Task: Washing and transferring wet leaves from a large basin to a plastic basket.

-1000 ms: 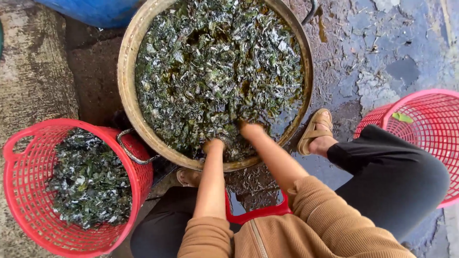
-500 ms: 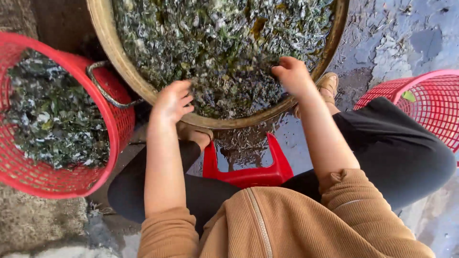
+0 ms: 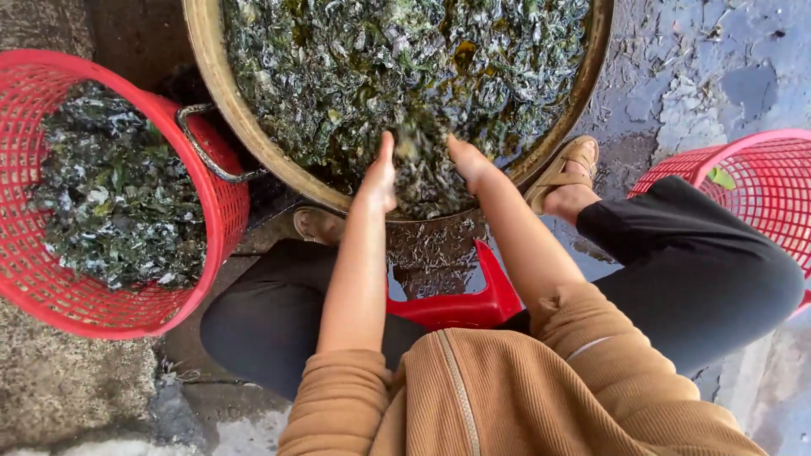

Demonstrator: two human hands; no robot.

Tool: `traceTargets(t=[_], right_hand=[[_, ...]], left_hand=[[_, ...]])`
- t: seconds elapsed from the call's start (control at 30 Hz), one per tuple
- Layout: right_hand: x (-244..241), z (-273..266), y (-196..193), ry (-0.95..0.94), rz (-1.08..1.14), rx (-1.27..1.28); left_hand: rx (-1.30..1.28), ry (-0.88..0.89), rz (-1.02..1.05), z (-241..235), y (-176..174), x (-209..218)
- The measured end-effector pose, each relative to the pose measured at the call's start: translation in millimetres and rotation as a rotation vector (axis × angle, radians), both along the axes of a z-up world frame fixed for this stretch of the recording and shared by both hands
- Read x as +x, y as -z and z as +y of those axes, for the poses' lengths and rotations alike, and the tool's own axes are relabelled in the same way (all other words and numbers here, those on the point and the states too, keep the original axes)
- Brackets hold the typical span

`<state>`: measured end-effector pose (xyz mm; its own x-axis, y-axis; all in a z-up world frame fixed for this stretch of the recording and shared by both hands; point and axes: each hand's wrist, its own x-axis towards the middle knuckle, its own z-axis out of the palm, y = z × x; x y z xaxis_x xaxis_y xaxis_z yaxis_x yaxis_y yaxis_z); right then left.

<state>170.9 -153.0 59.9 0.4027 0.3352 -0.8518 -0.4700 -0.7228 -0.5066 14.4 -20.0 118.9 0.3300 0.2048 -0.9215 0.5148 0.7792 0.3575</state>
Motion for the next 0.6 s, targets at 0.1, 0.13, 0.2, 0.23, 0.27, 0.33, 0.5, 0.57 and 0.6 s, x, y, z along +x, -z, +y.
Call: traceTargets(t=[0.1, 0.13, 0.2, 0.23, 0.27, 0.33, 0.5, 0.57, 0.6], right_hand=[[-6.2, -5.1, 19.5, -0.077, -0.002, 0.045], [-7.1, -9.6, 38.7, -0.240, -0.362, 0.026], [-9.5, -8.7, 38.2, -0.394, -0.727, 0.010], [-13.3, -4.1, 18.8, -0.765, -0.728, 0.013], [-16.9, 0.4, -0.3, -1.136, -0.713, 0.016], [-2.3, -0.3, 55.7, -1.106, -0.712, -0.129], [-47.0, 12.4, 60.9, -1.362, -0.853, -0.389], [-31.3, -6.6, 129.6, -1.128, -0.910, -0.097], [-31.9, 0.0, 135.5, -1.131, -0.907, -0.097]], left_hand=[[0.263, 0.151, 0.057, 10.4, -23.4, -15.3], [0.424, 0.221, -0.004, 10.4, -17.4, -21.8], [0.589, 0.297, -0.069, 13.0, 1.5, -26.2], [0.705, 0.678, 0.074, 14.0, 14.5, -26.8], [0.806, 1.061, 0.224, 15.1, 27.7, -27.3], [0.824, 1.199, 0.360, 8.6, 46.8, -20.2], [1.153, 1.202, 0.574, -25.7, 160.5, -9.1], [0.857, 1.135, 0.366, -16.3, 164.6, -6.2], [0.854, 1.134, 0.366, -18.6, 149.3, -0.4]])
